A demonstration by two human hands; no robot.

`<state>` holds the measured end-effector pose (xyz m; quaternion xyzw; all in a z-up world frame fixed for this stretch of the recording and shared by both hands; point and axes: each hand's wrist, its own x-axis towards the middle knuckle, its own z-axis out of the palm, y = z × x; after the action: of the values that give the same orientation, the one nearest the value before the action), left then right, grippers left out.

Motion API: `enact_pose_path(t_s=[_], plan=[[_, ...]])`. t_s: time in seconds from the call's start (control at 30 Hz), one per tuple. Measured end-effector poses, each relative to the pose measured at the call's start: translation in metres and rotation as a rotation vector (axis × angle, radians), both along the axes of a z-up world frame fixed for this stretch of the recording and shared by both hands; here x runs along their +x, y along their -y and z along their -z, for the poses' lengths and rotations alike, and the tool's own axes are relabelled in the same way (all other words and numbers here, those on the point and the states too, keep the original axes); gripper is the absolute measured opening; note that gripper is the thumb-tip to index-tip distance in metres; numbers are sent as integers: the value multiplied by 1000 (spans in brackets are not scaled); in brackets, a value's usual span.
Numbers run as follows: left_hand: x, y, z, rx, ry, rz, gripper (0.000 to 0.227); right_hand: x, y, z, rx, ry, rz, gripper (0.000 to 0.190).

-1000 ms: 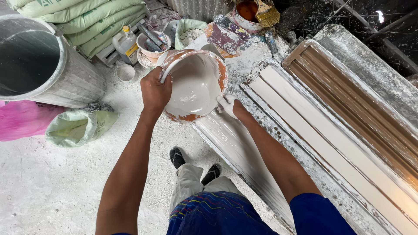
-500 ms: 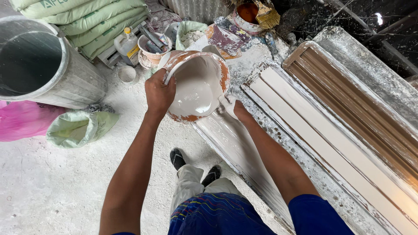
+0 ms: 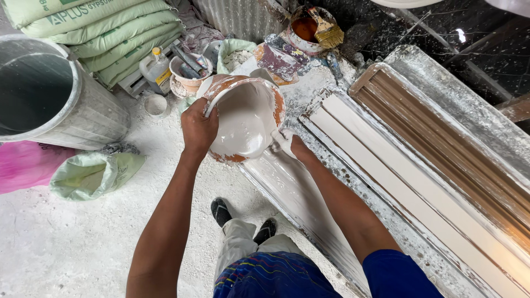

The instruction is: The person scoops white plaster from a bucket and spreads it onto a long rectangular mold using a trowel. They repeatedly smooth the surface and scrape excess material back into the bucket while working along the length of the mold.

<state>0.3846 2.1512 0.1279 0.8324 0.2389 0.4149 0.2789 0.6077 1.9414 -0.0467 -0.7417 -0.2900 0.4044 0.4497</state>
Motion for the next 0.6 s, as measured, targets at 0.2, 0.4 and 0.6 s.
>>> enact_pose_path(t_s=[0.2, 0.4, 0.6], plan=[[3, 1, 0, 23, 25, 13, 14, 3, 1, -5, -24, -26, 34, 43], [3, 6, 1, -9, 25, 8, 17, 2, 2, -11, -38, -15, 41, 43], [4, 15, 2, 26, 29, 30, 19, 2, 11, -7, -13, -31, 30, 41]])
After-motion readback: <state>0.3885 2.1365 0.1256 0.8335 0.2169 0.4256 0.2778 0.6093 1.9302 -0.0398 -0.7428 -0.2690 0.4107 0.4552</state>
